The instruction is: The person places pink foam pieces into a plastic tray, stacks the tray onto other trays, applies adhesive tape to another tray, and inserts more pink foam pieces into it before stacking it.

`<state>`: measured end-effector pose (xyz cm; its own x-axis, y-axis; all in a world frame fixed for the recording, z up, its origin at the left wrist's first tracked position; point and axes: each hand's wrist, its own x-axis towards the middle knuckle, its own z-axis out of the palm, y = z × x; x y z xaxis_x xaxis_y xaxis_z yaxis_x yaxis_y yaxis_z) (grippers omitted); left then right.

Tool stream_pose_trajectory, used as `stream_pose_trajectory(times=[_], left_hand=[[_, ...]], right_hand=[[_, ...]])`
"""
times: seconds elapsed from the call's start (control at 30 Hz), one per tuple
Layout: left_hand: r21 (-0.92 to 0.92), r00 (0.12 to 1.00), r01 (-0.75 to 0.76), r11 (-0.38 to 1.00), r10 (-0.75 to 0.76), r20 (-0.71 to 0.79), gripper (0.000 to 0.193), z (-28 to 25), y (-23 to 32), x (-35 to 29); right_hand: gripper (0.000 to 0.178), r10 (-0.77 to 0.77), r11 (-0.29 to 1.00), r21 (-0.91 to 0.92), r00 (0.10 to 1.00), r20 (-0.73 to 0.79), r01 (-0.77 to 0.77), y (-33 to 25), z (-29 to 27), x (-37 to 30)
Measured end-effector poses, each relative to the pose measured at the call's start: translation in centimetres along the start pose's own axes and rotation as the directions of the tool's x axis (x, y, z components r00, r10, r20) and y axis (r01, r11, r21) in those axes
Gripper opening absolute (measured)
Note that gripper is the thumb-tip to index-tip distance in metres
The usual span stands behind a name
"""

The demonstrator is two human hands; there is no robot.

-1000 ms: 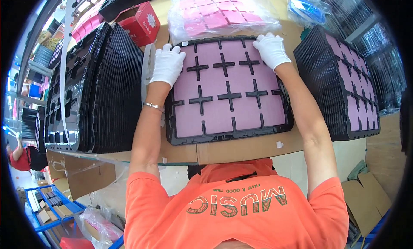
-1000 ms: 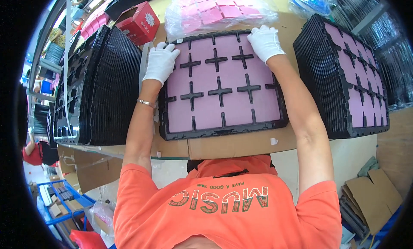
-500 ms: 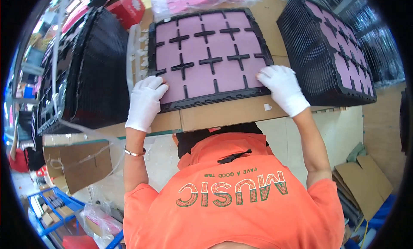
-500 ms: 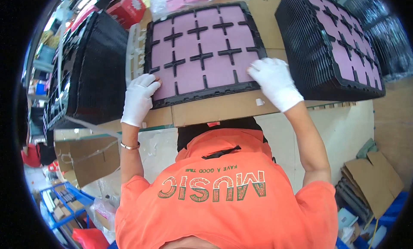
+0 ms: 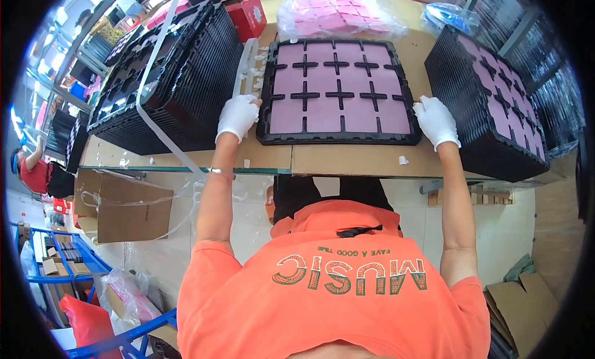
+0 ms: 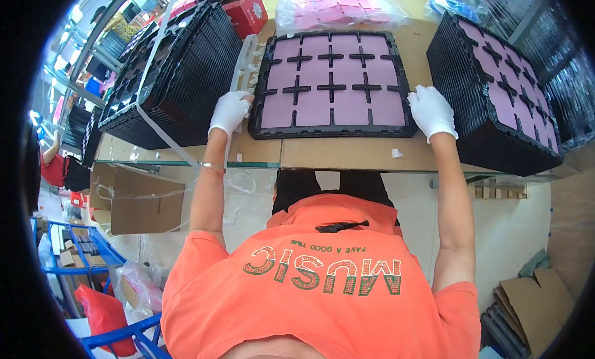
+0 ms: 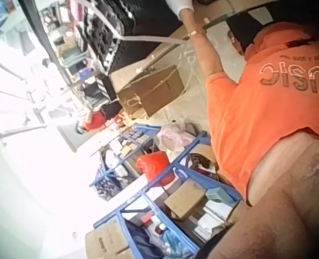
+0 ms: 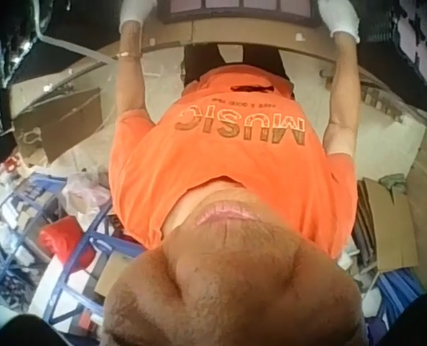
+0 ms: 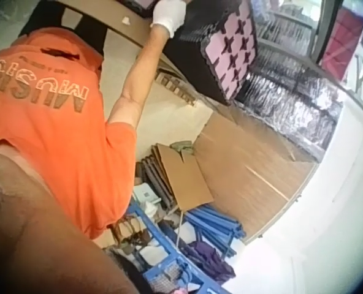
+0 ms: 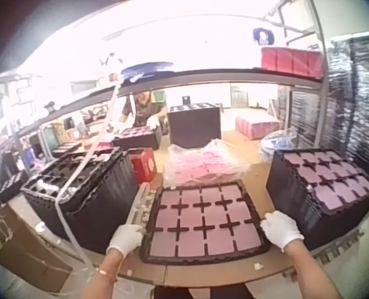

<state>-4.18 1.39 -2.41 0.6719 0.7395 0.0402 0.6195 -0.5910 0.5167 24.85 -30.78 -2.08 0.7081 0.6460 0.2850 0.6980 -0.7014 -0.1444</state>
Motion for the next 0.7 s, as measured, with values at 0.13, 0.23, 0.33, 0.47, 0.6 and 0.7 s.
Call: stream_pose_trajectory(times=[0.13,0.23,0.33,0.47,0.6,0.7], left_hand=[[-0.252,0.999,0.013,0.968,-0.020,-0.026,0.024,2.7,-2.6,2.2],[-0.422,0.991,0.135,0.896,-0.116,0.070,0.023,2.4,-3.3,2.3],[-0.557,0.989,0.146,0.818,-0.132,0.065,0.017,2.2,-3.8,2.4],[-0.669,0.971,0.240,0.704,-0.173,0.166,0.018,-0.2,-2.4,2.5],[-0.625,0.990,0.144,0.767,-0.118,0.083,0.020,-2.3,-2.0,2.9],[-0.652,0.987,-0.162,0.741,0.122,-0.106,0.030,-2.4,-3.7,2.0]], right_hand=[[0.033,-0.094,0.969,0.240,0.990,0.104,0.067,3.6,3.9,2.3],[0.027,0.061,0.883,0.438,0.966,0.252,-0.170,1.4,1.9,2.0],[0.023,-0.056,0.933,0.360,0.982,0.181,-0.013,2.8,3.7,2.5],[0.019,0.157,0.638,0.699,0.944,0.291,-0.322,2.2,1.4,3.1],[0.015,0.102,0.566,0.823,0.994,-0.028,-0.035,1.2,-1.5,5.9],[0.016,-0.051,0.723,0.686,0.996,-0.067,0.083,1.6,-7.6,5.6]])
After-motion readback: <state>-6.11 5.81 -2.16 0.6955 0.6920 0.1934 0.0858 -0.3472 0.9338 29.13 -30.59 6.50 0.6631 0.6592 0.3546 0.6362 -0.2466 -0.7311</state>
